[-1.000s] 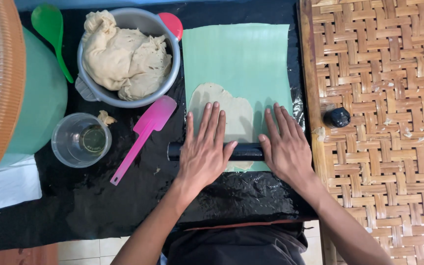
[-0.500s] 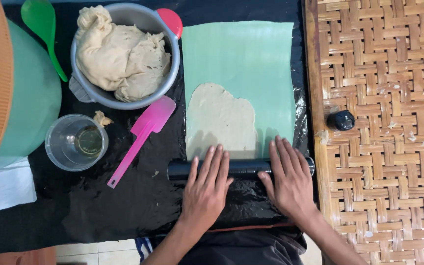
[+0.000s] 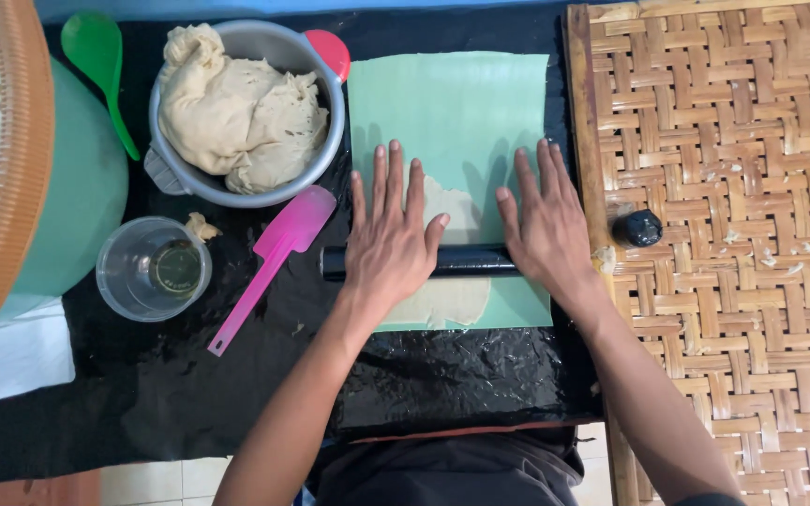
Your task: The recorder is preparing dough products by flattening dough pieces using a rolling pin and a scraper on a plastic sheet.
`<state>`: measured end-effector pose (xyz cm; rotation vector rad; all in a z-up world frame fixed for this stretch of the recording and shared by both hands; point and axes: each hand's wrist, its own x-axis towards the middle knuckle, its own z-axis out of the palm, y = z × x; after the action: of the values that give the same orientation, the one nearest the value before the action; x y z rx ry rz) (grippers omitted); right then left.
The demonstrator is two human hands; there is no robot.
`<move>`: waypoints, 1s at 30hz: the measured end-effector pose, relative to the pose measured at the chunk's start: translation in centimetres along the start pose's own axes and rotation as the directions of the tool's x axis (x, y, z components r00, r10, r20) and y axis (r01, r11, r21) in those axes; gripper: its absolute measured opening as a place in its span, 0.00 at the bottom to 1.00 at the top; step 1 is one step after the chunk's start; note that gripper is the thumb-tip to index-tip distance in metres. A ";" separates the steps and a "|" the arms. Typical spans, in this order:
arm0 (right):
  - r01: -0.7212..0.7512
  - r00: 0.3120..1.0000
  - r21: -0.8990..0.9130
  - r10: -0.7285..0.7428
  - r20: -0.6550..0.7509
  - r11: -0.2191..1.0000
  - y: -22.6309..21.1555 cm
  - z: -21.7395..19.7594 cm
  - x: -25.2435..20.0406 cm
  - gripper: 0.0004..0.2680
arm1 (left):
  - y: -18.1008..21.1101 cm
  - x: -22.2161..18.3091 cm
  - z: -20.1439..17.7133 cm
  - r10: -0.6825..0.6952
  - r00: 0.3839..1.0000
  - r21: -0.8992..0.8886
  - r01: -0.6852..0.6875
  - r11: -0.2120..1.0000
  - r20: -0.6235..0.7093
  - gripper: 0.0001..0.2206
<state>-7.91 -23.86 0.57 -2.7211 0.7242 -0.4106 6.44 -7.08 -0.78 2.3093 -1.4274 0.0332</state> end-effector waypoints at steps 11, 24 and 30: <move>0.100 0.995 -0.096 -0.098 0.027 0.990 -2.3 -1.0 -11.4 0.27 | 3.6 -12.1 -1.2 0.049 0.999 -0.179 -0.051 0.983 -0.020 0.25; 0.115 0.993 -0.188 -0.117 0.002 0.975 -1.2 0.6 -4.8 0.21 | 1.4 -4.6 0.0 0.011 1.000 -0.014 -0.012 1.000 -0.024 0.28; 0.050 0.998 -0.062 -0.052 -0.036 0.997 0.4 1.2 1.7 0.23 | -0.8 1.9 1.0 -0.024 0.996 0.020 0.026 0.999 -0.090 0.31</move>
<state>-6.21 -24.83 -0.31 -2.8013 0.6887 -0.4603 7.84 -8.78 -1.50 2.3122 -1.3596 0.1436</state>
